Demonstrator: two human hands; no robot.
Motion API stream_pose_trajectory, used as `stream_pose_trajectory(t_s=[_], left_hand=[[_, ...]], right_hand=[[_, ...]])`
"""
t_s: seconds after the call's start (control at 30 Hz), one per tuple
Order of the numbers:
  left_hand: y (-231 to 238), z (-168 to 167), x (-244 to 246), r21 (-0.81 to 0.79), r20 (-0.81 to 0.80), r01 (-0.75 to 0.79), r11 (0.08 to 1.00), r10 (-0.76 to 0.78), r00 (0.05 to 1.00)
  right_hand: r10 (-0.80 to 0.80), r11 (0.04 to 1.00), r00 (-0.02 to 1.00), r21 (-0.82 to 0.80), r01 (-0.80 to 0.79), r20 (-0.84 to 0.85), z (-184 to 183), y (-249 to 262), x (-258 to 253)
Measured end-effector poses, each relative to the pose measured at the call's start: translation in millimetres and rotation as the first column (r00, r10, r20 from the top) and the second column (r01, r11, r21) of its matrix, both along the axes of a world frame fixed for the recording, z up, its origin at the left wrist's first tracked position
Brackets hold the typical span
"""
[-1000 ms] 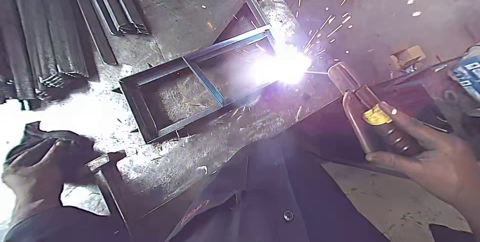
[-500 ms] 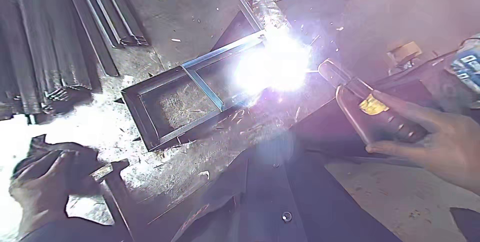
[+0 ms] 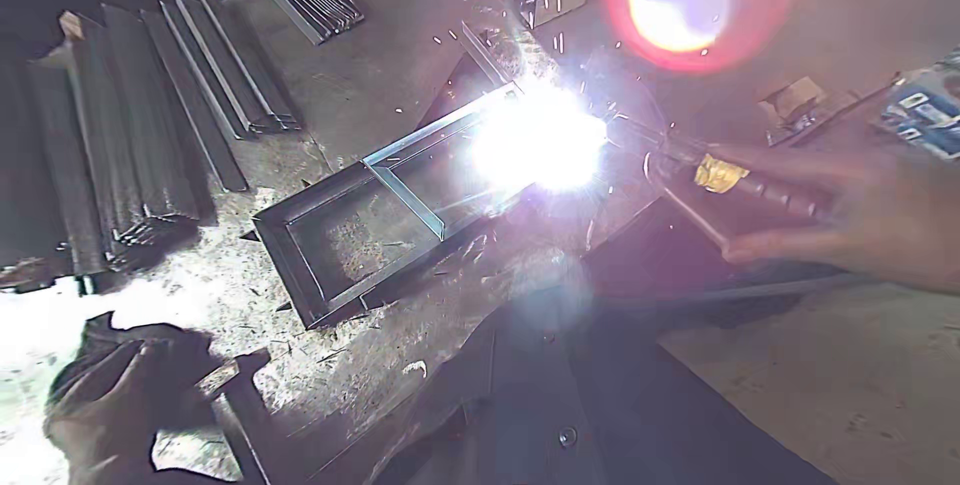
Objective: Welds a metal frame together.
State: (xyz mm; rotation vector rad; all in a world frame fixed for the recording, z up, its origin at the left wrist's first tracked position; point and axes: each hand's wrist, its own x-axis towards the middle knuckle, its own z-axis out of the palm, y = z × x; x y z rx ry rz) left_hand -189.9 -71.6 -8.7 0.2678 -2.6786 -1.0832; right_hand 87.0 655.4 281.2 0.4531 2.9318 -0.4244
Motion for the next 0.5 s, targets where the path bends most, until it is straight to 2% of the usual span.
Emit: stream_pose_trajectory(t_s=[0.07,0.13,0.3,0.4,0.43,0.5], left_hand=[[12.4,10.1,2.7,0.055,0.054,-0.038,0.998,0.035,0.998],[7.4,2.6,0.7,0.067,0.052,-0.069,0.995,0.066,0.996],[-4.2,-8.5,-1.7,0.039,-0.028,-0.03,0.999,0.031,0.999],[21.1,13.6,6.1,0.064,0.068,-0.118,0.991,0.113,0.991],[24.9,15.4,7.4,0.091,0.07,-0.131,0.987,0.125,0.99],[15.2,8.4,5.0,0.038,0.052,-0.102,0.994,0.1,0.994]], right_hand=[[0.056,0.998,0.998,0.033,-0.055,-0.027,-0.1,8.0,-3.9],[0.083,0.996,0.996,0.046,-0.082,-0.022,1.1,15.2,-8.4],[0.045,0.998,0.998,0.03,-0.046,0.033,12.3,12.1,-21.7],[0.056,0.998,0.997,0.037,-0.058,0.047,14.9,11.8,-26.6],[0.053,0.998,0.997,0.042,-0.056,0.064,16.8,11.1,-28.3],[0.05,0.996,0.992,0.063,-0.058,0.113,21.8,9.8,-31.0]])
